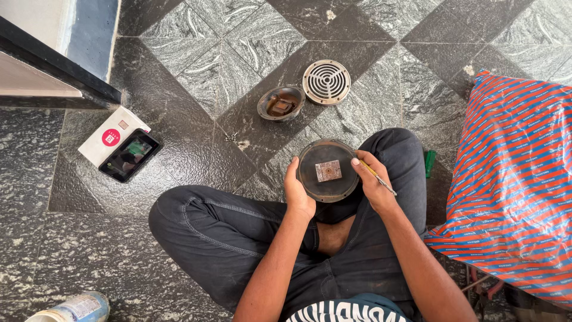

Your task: The person scrapes a small rectangular area on a circular metal base using a small tool, then places a motor assembly into the base. They attach a circular fan cover and secure it by inserting multiple small metal pins into the cover's holes.

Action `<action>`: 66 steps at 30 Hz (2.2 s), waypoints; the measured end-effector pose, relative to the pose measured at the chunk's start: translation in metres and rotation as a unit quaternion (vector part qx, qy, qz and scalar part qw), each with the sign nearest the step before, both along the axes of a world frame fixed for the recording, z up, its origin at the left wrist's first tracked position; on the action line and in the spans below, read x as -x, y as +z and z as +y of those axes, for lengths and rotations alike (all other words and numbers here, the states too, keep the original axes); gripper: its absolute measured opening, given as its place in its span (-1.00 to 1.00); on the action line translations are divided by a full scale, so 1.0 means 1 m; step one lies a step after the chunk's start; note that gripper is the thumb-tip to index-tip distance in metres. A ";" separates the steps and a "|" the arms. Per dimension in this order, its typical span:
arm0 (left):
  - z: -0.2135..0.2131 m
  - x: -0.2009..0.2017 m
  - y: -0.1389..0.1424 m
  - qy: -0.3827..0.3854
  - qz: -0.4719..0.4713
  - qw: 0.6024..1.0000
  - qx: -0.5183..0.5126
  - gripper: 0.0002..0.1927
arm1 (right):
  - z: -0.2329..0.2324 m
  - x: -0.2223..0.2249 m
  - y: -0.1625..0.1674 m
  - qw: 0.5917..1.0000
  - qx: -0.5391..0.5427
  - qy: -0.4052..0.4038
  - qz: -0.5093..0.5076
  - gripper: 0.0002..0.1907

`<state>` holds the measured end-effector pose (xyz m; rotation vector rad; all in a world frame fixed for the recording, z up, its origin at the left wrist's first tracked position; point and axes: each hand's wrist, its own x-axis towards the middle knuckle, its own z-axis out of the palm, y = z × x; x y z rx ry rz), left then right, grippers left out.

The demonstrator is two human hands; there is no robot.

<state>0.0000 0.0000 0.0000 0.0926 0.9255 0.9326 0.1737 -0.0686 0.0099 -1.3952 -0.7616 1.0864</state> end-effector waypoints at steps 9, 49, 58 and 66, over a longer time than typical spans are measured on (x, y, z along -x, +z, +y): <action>0.007 0.007 0.044 -0.033 0.015 0.998 -0.042 -0.55 | -0.001 0.000 -0.012 0.996 -0.048 -0.033 0.066 -0.66; -0.029 0.040 0.223 0.046 0.266 0.282 -0.921 -0.70 | 0.004 -0.003 -0.018 0.999 0.004 -0.052 0.004 -0.62; -0.039 0.061 0.215 0.045 0.226 0.290 -0.929 -0.64 | 0.002 -0.006 -0.013 0.994 -0.062 -0.035 0.081 -0.65; -0.002 0.080 0.175 0.045 0.335 0.681 -0.649 -0.59 | -0.015 0.013 0.037 0.958 -0.012 -0.070 0.276 -0.65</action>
